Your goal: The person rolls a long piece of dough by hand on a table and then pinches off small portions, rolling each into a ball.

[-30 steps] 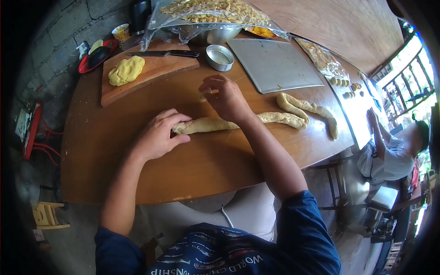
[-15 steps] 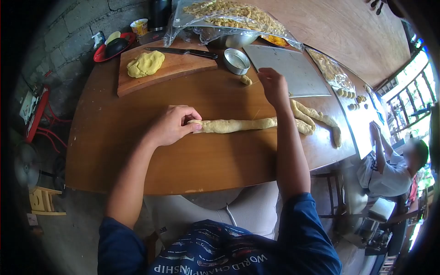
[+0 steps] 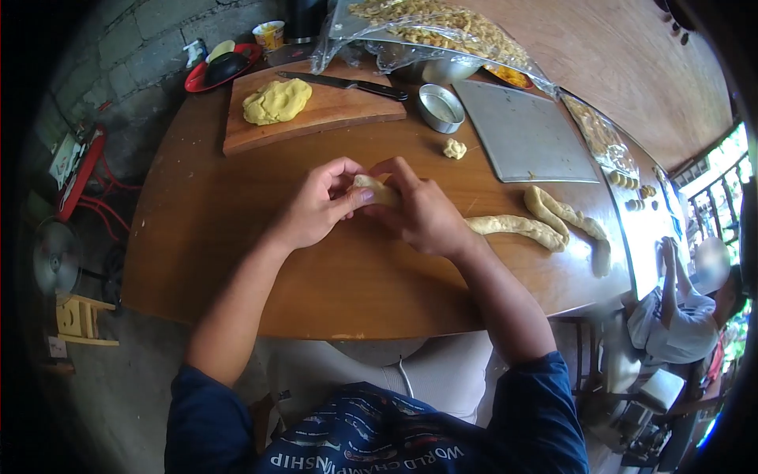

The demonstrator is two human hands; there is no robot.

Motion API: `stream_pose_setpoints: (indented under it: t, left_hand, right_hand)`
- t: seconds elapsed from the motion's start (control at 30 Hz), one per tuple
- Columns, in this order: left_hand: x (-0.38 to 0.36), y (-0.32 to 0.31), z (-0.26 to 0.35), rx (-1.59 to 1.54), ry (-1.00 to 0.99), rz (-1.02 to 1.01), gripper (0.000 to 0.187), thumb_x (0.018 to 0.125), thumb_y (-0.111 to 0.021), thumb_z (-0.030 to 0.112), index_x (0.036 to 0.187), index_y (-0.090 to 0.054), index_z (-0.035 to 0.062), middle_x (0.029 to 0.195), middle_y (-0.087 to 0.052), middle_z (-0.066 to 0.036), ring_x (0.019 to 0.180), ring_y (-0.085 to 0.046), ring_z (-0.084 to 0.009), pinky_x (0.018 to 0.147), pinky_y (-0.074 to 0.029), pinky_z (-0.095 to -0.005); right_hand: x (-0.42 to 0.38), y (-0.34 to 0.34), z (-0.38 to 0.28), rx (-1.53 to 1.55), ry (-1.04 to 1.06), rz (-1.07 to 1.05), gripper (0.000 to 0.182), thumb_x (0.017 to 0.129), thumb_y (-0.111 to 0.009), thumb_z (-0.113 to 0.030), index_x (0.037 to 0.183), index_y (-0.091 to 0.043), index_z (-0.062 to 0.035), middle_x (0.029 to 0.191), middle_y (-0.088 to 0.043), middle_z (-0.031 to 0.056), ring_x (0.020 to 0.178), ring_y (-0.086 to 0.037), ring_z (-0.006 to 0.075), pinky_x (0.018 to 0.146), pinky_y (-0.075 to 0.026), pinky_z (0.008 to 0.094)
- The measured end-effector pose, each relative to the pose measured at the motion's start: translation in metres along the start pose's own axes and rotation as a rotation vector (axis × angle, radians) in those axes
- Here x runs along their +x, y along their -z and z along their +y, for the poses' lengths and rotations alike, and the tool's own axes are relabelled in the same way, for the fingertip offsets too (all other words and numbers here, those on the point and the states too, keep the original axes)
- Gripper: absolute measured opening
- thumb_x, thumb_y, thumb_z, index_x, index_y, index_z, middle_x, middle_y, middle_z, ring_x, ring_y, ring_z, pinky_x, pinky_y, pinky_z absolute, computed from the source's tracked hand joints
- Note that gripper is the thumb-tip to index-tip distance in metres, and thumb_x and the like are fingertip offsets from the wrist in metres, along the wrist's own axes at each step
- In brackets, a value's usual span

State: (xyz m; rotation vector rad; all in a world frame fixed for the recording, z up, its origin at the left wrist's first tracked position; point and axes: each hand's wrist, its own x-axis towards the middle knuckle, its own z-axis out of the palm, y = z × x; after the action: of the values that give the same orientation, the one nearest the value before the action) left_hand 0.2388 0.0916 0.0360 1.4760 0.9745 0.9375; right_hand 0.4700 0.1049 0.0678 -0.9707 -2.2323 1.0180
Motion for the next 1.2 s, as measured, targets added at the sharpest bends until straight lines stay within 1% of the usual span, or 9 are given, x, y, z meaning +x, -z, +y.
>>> stream_pose_setpoints:
  t: [0.1, 0.37, 0.47, 0.57, 0.77, 0.87, 1.0, 1.07, 1.2]
  left_hand:
    - [0.000, 0.003, 0.006, 0.011, -0.051, 0.038, 0.021, 0.108, -0.072, 0.017, 0.124, -0.066, 0.0043, 0.099, -0.071, 0.000, 0.083, -0.061, -0.0050, 0.074, -0.051, -0.0253]
    - [-0.010, -0.011, 0.025, 0.300, -0.277, 0.113, 0.054, 0.091, -0.089, 0.014, 0.142, -0.070, 0.0105, 0.107, -0.073, -0.001, 0.079, -0.059, -0.0054, 0.070, -0.051, -0.0236]
    - [-0.004, -0.012, 0.006, 0.373, -0.439, 0.184, 0.048, 0.089, -0.091, 0.016, 0.133, -0.075, 0.0089, 0.105, -0.075, -0.001, 0.076, -0.059, -0.0063, 0.067, -0.050, -0.0240]
    - [-0.008, -0.011, 0.015, 0.509, -0.383, 0.210, 0.037, 0.092, -0.088, 0.013, 0.126, -0.077, 0.0058, 0.101, -0.075, -0.002, 0.074, -0.061, -0.0066, 0.067, -0.051, -0.0249]
    - [-0.010, -0.006, 0.024, 0.386, -0.138, 0.195, 0.028, 0.096, -0.085, 0.012, 0.120, -0.076, 0.0001, 0.095, -0.075, -0.002, 0.079, -0.066, -0.0056, 0.069, -0.054, -0.0255]
    - [0.001, -0.016, 0.001, 0.083, -0.338, 0.267, 0.033, 0.097, -0.086, 0.018, 0.123, -0.076, 0.0005, 0.095, -0.078, -0.002, 0.079, -0.066, -0.0048, 0.070, -0.054, -0.0253]
    - [-0.004, -0.014, 0.003, 0.295, -0.332, 0.175, 0.038, 0.097, -0.086, 0.022, 0.126, -0.076, 0.0010, 0.097, -0.080, -0.004, 0.077, -0.066, -0.0055, 0.070, -0.056, -0.0260]
    - [-0.007, -0.014, 0.015, 0.436, -0.123, 0.136, 0.041, 0.096, -0.087, 0.024, 0.127, -0.077, 0.0001, 0.097, -0.080, -0.005, 0.075, -0.066, -0.0061, 0.069, -0.057, -0.0266]
    - [-0.004, -0.012, 0.005, 0.322, -0.032, 0.100, 0.037, 0.098, -0.084, 0.022, 0.125, -0.077, -0.0013, 0.097, -0.080, -0.005, 0.074, -0.065, -0.0059, 0.067, -0.057, -0.0268]
  right_hand:
    - [0.002, 0.002, 0.013, -0.089, 0.166, 0.204, 0.033, 0.094, -0.083, -0.014, 0.119, -0.064, -0.0019, 0.100, -0.077, 0.0224, 0.090, -0.076, 0.0427, 0.078, -0.059, 0.0472]
    - [0.000, 0.013, 0.004, -0.052, 0.059, 0.161, 0.027, 0.095, -0.081, -0.011, 0.118, -0.071, 0.0003, 0.096, -0.077, 0.0213, 0.089, -0.076, 0.0397, 0.080, -0.059, 0.0440]
    - [0.001, 0.005, 0.006, -0.086, 0.134, 0.159, 0.029, 0.093, -0.081, -0.009, 0.119, -0.071, 0.0006, 0.099, -0.077, 0.0212, 0.093, -0.076, 0.0417, 0.081, -0.059, 0.0452]
    - [0.001, 0.003, 0.006, -0.094, 0.075, 0.141, 0.031, 0.092, -0.080, -0.008, 0.119, -0.070, 0.0004, 0.104, -0.077, 0.0219, 0.097, -0.076, 0.0428, 0.084, -0.060, 0.0465]
    - [0.005, 0.004, 0.010, -0.014, 0.118, 0.189, 0.028, 0.093, -0.078, -0.009, 0.119, -0.071, -0.0013, 0.104, -0.077, 0.0223, 0.096, -0.076, 0.0425, 0.085, -0.060, 0.0469]
    - [0.003, 0.008, 0.008, -0.092, 0.098, 0.101, 0.028, 0.093, -0.079, -0.009, 0.119, -0.071, -0.0016, 0.104, -0.078, 0.0224, 0.096, -0.076, 0.0425, 0.086, -0.060, 0.0467]
    - [0.004, 0.003, 0.015, -0.118, 0.103, 0.105, 0.029, 0.093, -0.080, -0.010, 0.118, -0.069, -0.0027, 0.103, -0.078, 0.0204, 0.098, -0.076, 0.0415, 0.087, -0.060, 0.0469]
    - [0.003, 0.000, 0.016, -0.122, 0.113, 0.117, 0.029, 0.093, -0.080, -0.010, 0.118, -0.068, -0.0032, 0.103, -0.078, 0.0195, 0.099, -0.077, 0.0411, 0.086, -0.061, 0.0470]
    - [0.003, -0.001, 0.012, -0.067, 0.076, 0.145, 0.032, 0.092, -0.081, -0.010, 0.119, -0.066, -0.0047, 0.103, -0.078, 0.0183, 0.098, -0.077, 0.0406, 0.085, -0.061, 0.0465]
